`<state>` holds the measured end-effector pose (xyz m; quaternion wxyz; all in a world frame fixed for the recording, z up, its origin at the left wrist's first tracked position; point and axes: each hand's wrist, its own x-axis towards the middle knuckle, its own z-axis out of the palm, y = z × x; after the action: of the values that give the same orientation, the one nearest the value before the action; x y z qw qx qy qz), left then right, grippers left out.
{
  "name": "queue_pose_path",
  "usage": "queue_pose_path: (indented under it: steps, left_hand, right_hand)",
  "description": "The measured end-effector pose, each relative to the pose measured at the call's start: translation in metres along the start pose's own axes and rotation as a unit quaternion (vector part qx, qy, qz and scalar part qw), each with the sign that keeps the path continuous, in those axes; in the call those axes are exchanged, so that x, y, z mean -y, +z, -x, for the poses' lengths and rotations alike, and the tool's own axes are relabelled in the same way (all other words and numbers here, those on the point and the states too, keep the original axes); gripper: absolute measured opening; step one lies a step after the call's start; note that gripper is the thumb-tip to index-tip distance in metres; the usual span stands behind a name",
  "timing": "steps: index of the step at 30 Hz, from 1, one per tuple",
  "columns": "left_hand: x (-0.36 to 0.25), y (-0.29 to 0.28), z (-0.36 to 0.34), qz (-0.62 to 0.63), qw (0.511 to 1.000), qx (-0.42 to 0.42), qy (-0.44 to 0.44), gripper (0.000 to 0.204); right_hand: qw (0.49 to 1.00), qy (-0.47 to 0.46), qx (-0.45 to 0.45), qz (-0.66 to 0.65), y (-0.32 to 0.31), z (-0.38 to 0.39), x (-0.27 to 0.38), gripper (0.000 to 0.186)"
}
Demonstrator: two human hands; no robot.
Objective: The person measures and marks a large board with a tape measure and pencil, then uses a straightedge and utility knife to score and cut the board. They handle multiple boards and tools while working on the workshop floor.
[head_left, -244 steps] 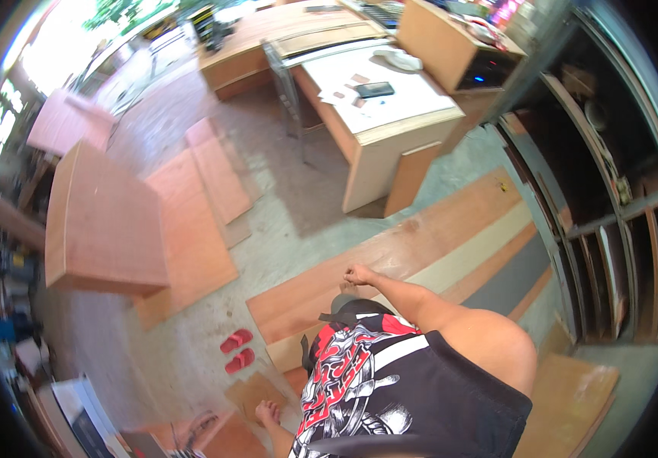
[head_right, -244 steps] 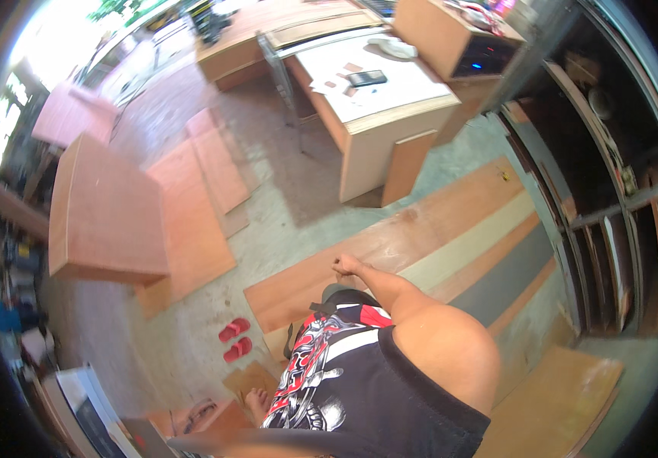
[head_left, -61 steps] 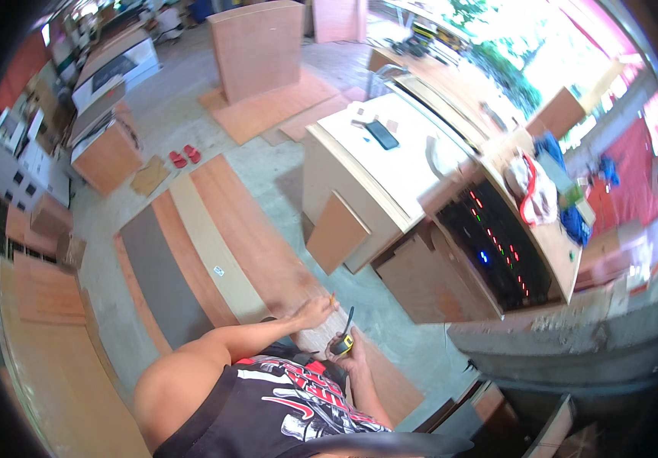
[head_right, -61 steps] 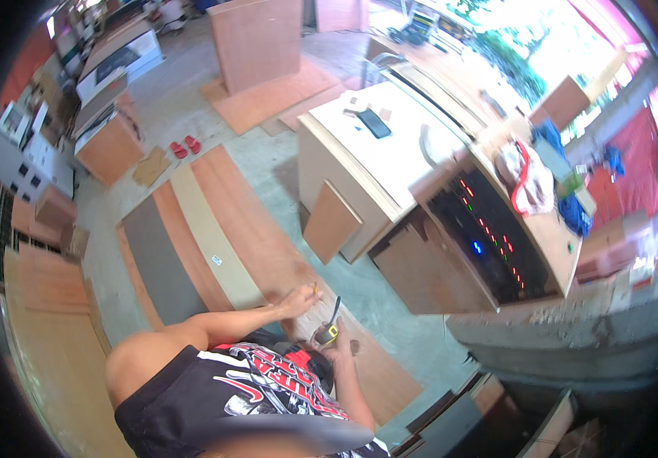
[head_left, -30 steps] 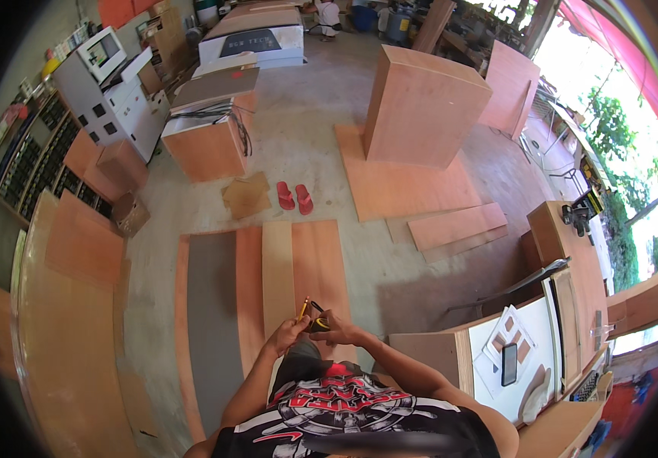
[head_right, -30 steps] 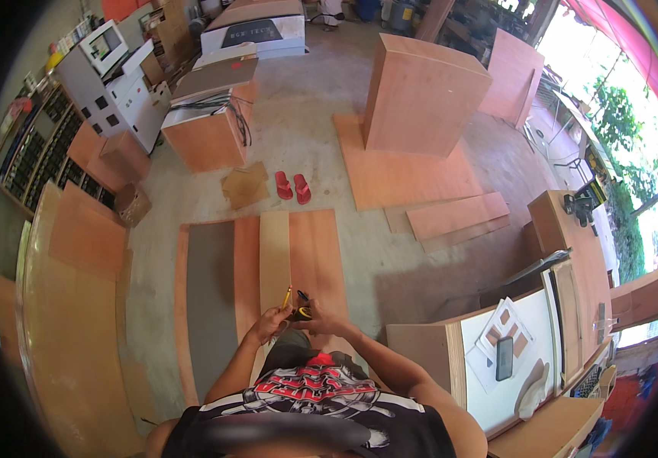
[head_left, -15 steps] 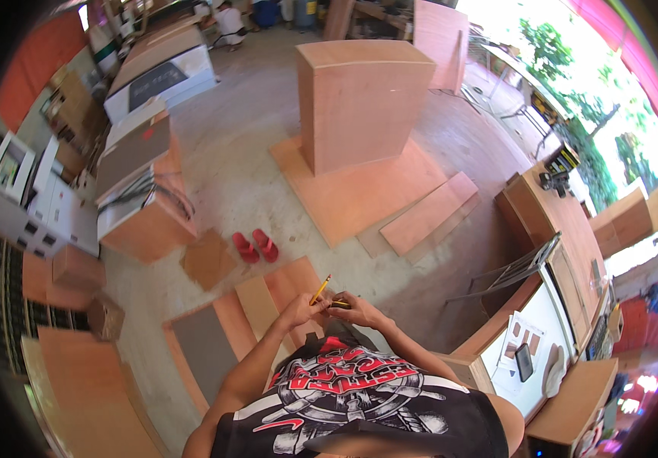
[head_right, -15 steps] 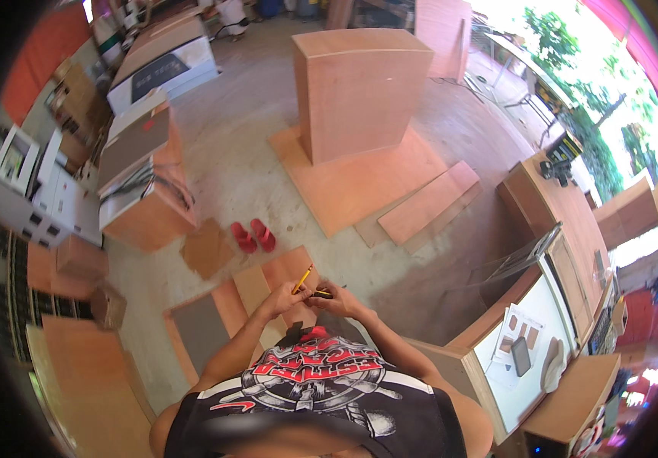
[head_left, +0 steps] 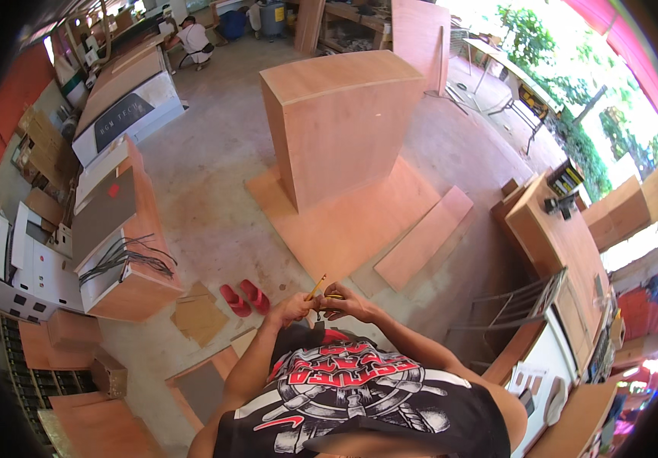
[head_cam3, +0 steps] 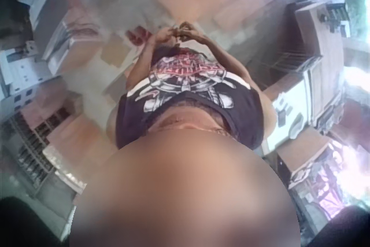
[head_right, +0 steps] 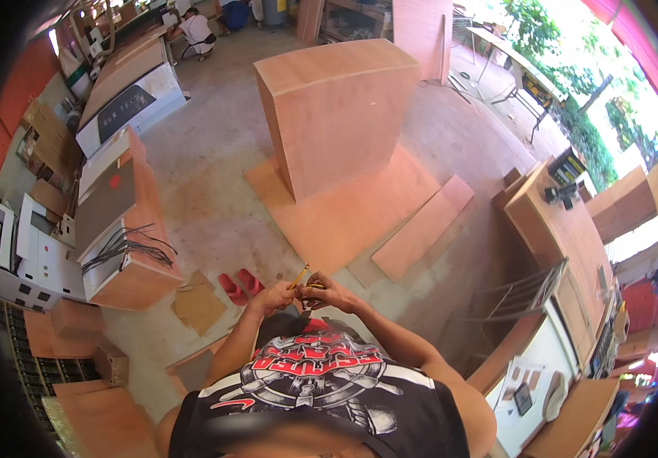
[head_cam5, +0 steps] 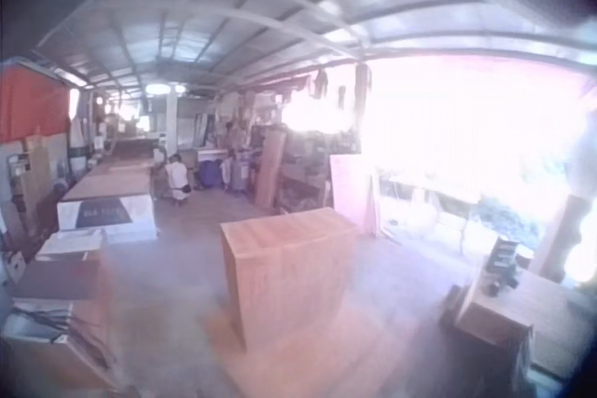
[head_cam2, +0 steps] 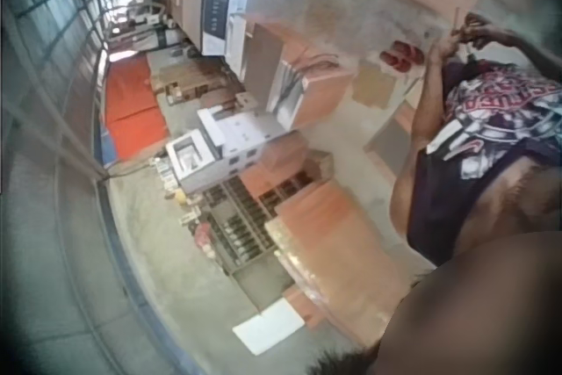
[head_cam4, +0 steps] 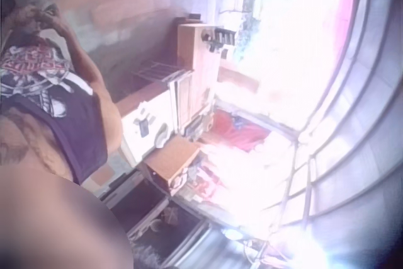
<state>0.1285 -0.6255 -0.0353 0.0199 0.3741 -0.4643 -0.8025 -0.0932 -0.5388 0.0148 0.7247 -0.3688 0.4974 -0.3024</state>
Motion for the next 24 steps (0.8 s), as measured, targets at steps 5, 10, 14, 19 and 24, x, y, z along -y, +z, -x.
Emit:
queue_pose_path:
  steps: [5,10,14,19,24]
  left_hand:
    - [-0.082,-0.031,-0.070,-0.079,0.995,0.029,0.043,0.047]
    - [-0.181,-0.096,-0.161,0.046,0.999,-0.006,0.028,0.033]
    - [-0.282,-0.189,-0.220,0.039,0.985,-0.135,0.104,0.028]
    - [-0.381,-0.293,-0.256,-0.011,0.921,-0.355,0.162,0.033]
    - [-0.430,-0.333,-0.314,-0.063,0.852,-0.463,0.235,0.039]
  right_hand:
    - [0.999,0.013,-0.046,0.009,-0.060,-0.057,0.053,0.060]
    - [0.993,0.015,-0.087,0.074,-0.170,-0.131,0.105,0.051]
    - [0.962,-0.043,-0.123,0.239,-0.298,-0.165,0.146,0.033]
    - [0.781,-0.101,-0.365,0.497,-0.440,-0.145,0.234,0.018]
    - [0.714,-0.094,-0.433,0.542,-0.516,-0.159,0.335,0.017]
